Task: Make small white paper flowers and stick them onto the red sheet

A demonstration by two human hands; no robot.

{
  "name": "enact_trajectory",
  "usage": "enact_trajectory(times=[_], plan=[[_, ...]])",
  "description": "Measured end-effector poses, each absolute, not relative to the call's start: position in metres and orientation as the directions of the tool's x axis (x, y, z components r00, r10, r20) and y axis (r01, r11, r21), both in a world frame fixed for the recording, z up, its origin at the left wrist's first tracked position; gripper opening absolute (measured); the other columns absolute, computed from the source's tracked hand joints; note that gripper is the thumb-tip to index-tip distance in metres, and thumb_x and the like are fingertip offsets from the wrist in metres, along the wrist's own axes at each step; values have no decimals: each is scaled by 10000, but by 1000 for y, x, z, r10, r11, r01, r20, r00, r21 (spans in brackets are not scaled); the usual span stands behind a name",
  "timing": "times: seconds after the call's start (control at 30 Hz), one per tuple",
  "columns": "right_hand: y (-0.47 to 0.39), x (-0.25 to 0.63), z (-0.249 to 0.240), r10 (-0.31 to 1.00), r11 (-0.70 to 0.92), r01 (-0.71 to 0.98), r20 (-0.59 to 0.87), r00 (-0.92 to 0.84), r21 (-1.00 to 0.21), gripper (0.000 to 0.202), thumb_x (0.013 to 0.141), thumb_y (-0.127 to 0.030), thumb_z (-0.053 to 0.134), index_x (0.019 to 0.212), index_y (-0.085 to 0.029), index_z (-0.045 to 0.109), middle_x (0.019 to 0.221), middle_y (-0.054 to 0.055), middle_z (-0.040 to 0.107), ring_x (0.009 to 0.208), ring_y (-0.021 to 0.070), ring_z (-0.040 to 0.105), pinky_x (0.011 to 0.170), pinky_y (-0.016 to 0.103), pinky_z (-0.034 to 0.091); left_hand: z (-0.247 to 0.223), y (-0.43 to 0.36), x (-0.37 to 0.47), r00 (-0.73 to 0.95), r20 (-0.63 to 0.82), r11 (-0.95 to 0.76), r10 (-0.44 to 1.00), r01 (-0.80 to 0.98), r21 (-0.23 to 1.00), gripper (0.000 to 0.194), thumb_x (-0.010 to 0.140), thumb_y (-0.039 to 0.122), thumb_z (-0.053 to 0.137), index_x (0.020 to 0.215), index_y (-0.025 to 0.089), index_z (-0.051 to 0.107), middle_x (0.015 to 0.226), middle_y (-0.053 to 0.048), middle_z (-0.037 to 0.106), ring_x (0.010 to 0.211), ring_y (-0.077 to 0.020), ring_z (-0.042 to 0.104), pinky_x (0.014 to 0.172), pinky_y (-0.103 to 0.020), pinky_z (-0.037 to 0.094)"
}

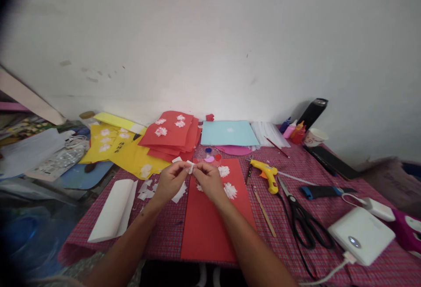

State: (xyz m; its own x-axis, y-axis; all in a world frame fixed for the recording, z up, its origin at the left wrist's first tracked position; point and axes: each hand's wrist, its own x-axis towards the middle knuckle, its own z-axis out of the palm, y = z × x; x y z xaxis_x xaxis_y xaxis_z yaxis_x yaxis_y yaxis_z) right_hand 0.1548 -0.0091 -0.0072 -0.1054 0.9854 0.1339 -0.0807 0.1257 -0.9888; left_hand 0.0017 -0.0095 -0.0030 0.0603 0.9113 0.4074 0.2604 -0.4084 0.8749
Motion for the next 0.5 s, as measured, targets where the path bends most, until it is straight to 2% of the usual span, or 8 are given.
enact_trajectory(times=[0.13,0.37,0.5], plan=[[-10,155,-4,986,126,-88,135,-100,-988,199,804,-326,627,664,-188,602,486,-50,496,424,97,414,426,222,316,-2,-10,2,63,396,-397,916,271,877,132,868,237,590,918,177,696,827,-24,701,744,-137,628,699,-240,492],[-9,155,-6,988,115,-77,122,-98,-990,244,794,-395,663,694,-180,605,500,-50,508,426,93,417,413,221,308,0,-12,1,97,400,-411,911,252,876,133,851,225,606,931,177,701,878,-36,714,808,-151,649,759,-254,503],[-8,155,-6,983,147,-71,154,-99,-986,249,792,-381,668,671,-181,581,506,-52,500,446,92,411,435,221,312,1,-12,1,113,383,-400,917,239,885,151,862,254,599,927,171,708,878,-40,716,812,-155,649,764,-254,504]])
